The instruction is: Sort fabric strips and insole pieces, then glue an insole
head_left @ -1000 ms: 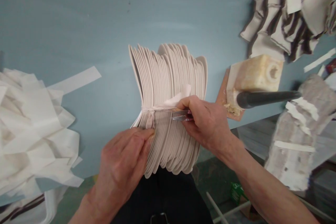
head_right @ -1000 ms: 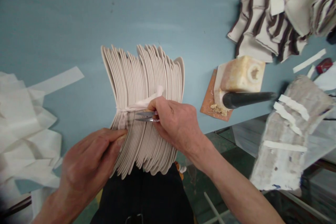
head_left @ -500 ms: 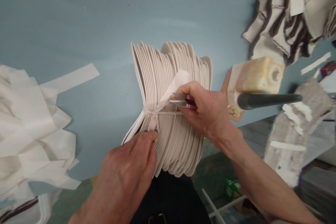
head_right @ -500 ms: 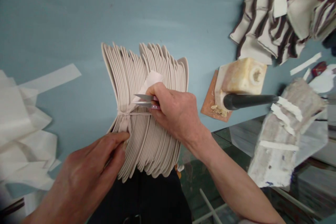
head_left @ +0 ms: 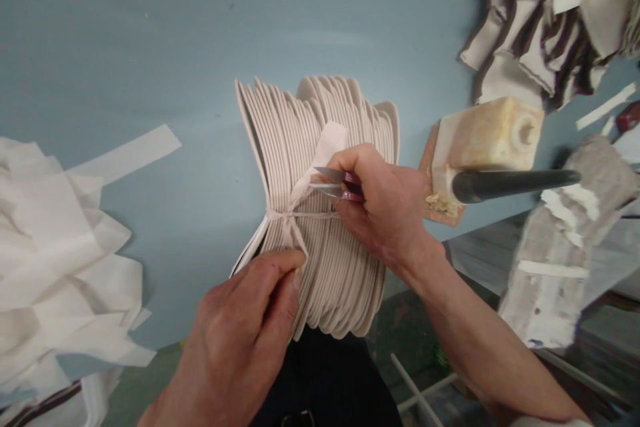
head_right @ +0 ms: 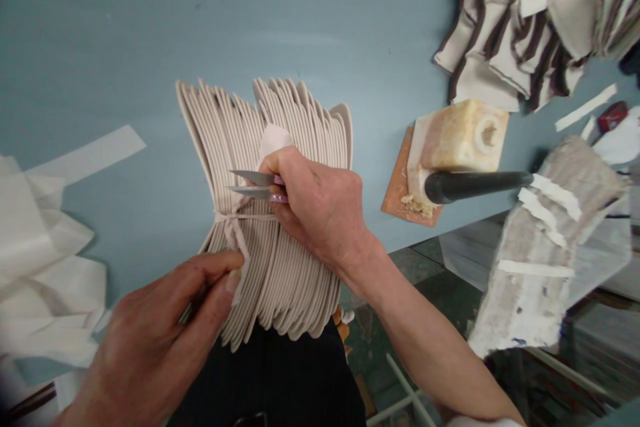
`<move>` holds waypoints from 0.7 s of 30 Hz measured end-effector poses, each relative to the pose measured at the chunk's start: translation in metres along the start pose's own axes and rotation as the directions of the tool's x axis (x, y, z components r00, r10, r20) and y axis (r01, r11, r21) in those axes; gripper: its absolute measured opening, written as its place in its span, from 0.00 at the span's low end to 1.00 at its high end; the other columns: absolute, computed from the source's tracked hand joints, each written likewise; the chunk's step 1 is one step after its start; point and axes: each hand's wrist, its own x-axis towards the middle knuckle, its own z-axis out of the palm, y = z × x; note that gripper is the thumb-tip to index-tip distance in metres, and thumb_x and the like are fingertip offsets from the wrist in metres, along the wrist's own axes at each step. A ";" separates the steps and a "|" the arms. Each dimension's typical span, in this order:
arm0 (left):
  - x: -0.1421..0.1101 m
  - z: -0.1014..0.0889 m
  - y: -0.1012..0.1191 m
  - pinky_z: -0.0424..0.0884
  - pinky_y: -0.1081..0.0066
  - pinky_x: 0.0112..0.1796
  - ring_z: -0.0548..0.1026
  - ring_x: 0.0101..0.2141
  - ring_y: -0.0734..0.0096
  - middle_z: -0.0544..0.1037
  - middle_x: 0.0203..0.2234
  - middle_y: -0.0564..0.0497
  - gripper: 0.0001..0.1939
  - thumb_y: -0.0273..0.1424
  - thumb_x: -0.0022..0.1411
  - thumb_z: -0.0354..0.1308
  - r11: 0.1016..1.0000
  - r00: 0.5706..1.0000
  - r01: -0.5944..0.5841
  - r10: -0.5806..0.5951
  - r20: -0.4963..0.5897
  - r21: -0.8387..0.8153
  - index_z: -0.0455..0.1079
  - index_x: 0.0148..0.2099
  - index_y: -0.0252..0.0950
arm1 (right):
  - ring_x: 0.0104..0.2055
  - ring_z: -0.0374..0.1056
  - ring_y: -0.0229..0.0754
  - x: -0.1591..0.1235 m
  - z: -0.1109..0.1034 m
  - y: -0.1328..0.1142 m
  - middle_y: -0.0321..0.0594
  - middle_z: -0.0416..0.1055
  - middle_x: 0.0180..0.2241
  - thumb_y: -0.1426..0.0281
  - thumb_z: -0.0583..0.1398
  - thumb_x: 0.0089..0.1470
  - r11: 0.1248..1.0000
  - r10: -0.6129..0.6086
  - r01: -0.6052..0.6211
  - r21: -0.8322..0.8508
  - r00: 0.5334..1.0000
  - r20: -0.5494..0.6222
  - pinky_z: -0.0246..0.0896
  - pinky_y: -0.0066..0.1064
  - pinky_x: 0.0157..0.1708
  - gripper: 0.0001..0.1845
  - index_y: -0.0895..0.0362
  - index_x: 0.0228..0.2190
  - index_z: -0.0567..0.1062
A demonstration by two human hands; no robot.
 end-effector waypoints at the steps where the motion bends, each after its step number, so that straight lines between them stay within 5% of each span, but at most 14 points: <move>1: 0.000 -0.003 0.001 0.74 0.78 0.28 0.79 0.27 0.75 0.81 0.30 0.57 0.08 0.32 0.73 0.54 0.998 0.999 0.054 -0.054 0.001 -0.035 0.75 0.46 0.41 | 0.25 0.67 0.35 0.003 0.000 0.000 0.30 0.72 0.25 0.71 0.56 0.62 1.000 -0.017 0.017 -0.001 1.000 -0.007 0.51 0.27 0.25 0.04 0.53 0.36 0.71; 5: 0.002 -0.013 0.001 0.67 0.77 0.20 0.74 0.22 0.75 0.77 0.23 0.58 0.12 0.41 0.71 0.57 0.954 0.967 0.238 -0.250 -0.049 -0.182 0.77 0.45 0.41 | 0.29 0.71 0.36 0.015 0.002 0.000 0.32 0.74 0.28 0.71 0.57 0.64 0.999 -0.046 0.045 0.024 0.997 0.055 0.54 0.26 0.27 0.03 0.54 0.38 0.72; 8: 0.005 -0.015 -0.011 0.70 0.74 0.27 0.73 0.26 0.73 0.76 0.26 0.57 0.14 0.45 0.71 0.58 0.927 0.887 0.313 -0.363 -0.286 -0.207 0.76 0.50 0.42 | 0.31 0.72 0.37 0.020 0.005 0.002 0.32 0.74 0.29 0.68 0.57 0.66 0.999 -0.031 0.027 0.044 0.994 0.105 0.57 0.25 0.29 0.04 0.54 0.38 0.72; 10: 0.006 -0.010 -0.024 0.75 0.69 0.37 0.77 0.33 0.69 0.79 0.34 0.54 0.18 0.47 0.68 0.60 0.934 0.867 0.321 -0.357 -0.348 -0.159 0.75 0.52 0.42 | 0.30 0.72 0.36 0.019 0.006 0.004 0.32 0.74 0.28 0.67 0.57 0.66 0.998 -0.029 0.024 0.051 0.995 0.093 0.57 0.25 0.29 0.05 0.54 0.38 0.72; 15: -0.013 0.025 -0.041 0.67 0.46 0.63 0.71 0.61 0.49 0.72 0.62 0.39 0.30 0.49 0.68 0.56 0.950 0.956 0.268 -0.282 -0.077 -0.159 0.66 0.65 0.38 | 0.22 0.64 0.35 0.002 0.006 0.005 0.28 0.69 0.22 0.72 0.54 0.63 0.994 -0.071 0.073 0.081 0.997 -0.034 0.53 0.26 0.24 0.04 0.53 0.35 0.69; 18: -0.024 0.042 -0.038 0.55 0.42 0.69 0.60 0.70 0.49 0.61 0.72 0.38 0.37 0.49 0.71 0.52 0.906 0.940 0.340 -0.337 0.056 -0.252 0.53 0.74 0.37 | 0.19 0.61 0.34 -0.005 0.004 0.006 0.27 0.69 0.21 0.75 0.54 0.61 0.990 -0.090 0.099 0.098 0.992 -0.086 0.52 0.27 0.23 0.06 0.53 0.34 0.68; 21: -0.028 0.043 -0.043 0.56 0.40 0.69 0.61 0.69 0.45 0.61 0.72 0.37 0.45 0.55 0.66 0.55 0.838 0.889 0.457 -0.439 0.127 -0.297 0.51 0.75 0.37 | 0.20 0.64 0.34 -0.007 0.003 0.007 0.27 0.70 0.23 0.75 0.56 0.61 0.988 -0.099 0.108 0.109 0.992 -0.084 0.54 0.27 0.23 0.05 0.52 0.35 0.68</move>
